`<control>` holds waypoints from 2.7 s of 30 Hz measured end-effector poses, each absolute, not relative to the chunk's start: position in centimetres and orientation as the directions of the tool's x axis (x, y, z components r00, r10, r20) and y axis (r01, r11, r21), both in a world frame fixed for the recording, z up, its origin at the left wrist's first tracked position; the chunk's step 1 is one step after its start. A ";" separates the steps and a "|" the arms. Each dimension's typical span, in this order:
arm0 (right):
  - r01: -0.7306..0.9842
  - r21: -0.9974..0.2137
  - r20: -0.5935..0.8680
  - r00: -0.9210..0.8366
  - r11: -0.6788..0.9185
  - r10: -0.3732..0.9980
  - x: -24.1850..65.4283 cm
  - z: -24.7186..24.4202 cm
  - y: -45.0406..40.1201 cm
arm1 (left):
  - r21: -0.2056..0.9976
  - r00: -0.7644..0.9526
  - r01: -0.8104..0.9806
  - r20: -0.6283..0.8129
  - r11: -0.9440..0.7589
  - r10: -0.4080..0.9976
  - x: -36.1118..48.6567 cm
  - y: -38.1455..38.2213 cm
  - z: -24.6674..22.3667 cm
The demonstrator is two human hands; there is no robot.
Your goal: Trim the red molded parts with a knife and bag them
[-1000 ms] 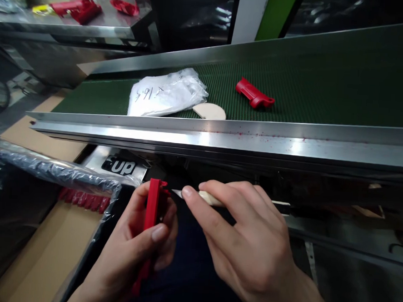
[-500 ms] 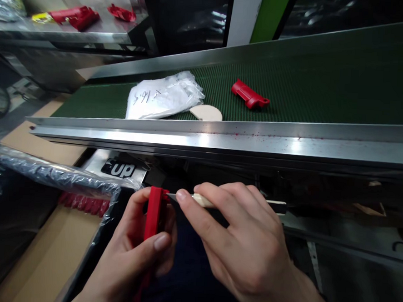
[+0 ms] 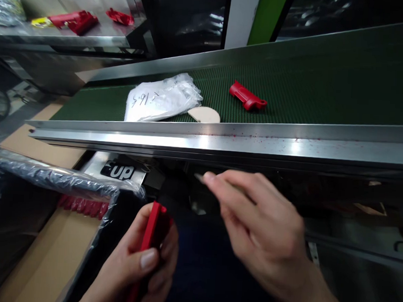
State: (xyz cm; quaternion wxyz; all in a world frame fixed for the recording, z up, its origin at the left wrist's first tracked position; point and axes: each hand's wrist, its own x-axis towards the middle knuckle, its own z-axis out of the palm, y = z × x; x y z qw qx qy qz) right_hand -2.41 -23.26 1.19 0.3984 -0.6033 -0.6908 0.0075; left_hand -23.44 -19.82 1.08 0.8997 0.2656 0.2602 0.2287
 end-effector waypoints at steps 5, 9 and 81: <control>0.754 -0.511 0.526 -0.105 0.412 0.844 -4.3 1.6 -23.9 | 0.512 0.765 -0.316 -0.361 0.799 0.534 -23.3 -19.5 1.5; 0.746 -0.489 0.556 -0.131 0.451 0.820 -4.8 1.5 -23.8 | 0.462 0.771 -0.332 -0.369 0.822 0.519 -23.2 -19.6 1.8; 0.693 -0.410 0.563 -0.319 0.593 0.763 -3.3 0.1 -23.1 | 0.302 0.846 -0.384 -0.263 0.872 0.464 -24.4 -20.5 -0.6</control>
